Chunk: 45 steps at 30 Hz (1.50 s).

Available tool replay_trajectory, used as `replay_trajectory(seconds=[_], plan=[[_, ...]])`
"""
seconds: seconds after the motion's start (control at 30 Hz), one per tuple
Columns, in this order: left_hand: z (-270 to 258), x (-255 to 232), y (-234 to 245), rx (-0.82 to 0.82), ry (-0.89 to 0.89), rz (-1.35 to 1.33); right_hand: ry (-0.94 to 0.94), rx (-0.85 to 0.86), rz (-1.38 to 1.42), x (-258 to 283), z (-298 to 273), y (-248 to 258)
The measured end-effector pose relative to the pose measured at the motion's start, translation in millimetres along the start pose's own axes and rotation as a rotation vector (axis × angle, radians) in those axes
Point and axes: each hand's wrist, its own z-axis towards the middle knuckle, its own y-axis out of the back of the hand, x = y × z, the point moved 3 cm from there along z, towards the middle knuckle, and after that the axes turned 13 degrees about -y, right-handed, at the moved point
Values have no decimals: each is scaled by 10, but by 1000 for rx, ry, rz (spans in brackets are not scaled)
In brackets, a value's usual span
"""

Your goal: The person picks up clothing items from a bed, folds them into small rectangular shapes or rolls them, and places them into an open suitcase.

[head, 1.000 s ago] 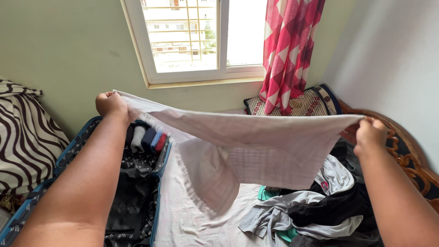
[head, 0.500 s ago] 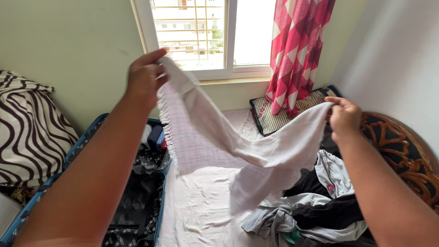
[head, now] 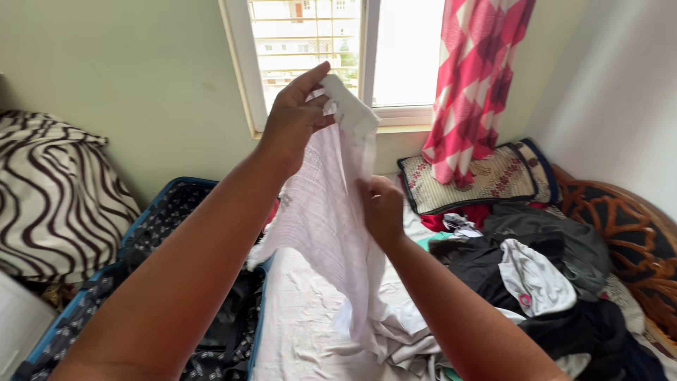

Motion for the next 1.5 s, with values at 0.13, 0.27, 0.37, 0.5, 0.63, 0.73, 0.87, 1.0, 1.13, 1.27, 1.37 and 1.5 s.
replay_trajectory(seconds=[0.13, 0.27, 0.37, 0.5, 0.63, 0.73, 0.87, 1.0, 1.13, 1.27, 1.37, 1.5], plan=[[-100, -132, 702, -140, 183, 386, -507, 137, 719, -192, 201, 8], [-385, -266, 736, 390, 206, 1606, -82, 225, 228, 332, 378, 267], [-597, -186, 238, 624, -116, 1069, 46, 400, -16, 758, 365, 240], [-668, -5, 93, 640, 24, 1225, -120, 468, -210, 884, 338, 246], [-625, 146, 328, 507, -2, 1170, -5, 317, -270, 561, 317, 360], [-623, 285, 580, 379, -69, 1167, -71, 296, -332, 118, 338, 463], [-590, 484, 1057, 170, 88, 1082, -165, 174, -327, -367, 361, 637], [-649, 578, 1589, 61, 118, 1252, -345, 130, -298, -744, 402, 843], [-867, 606, 2250, -41, 292, 1424, -471, 271, -288, -1064, 427, 1072], [-1181, 623, 3066, -205, 349, 1473, -568, 600, -211, -1351, 471, 1361], [-1439, 699, 3463, -345, 393, 1393, -732, 635, 53, -1378, 469, 1526], [-1421, 825, 3405, -386, 461, 1204, -722, 564, 279, -1094, 537, 1425]])
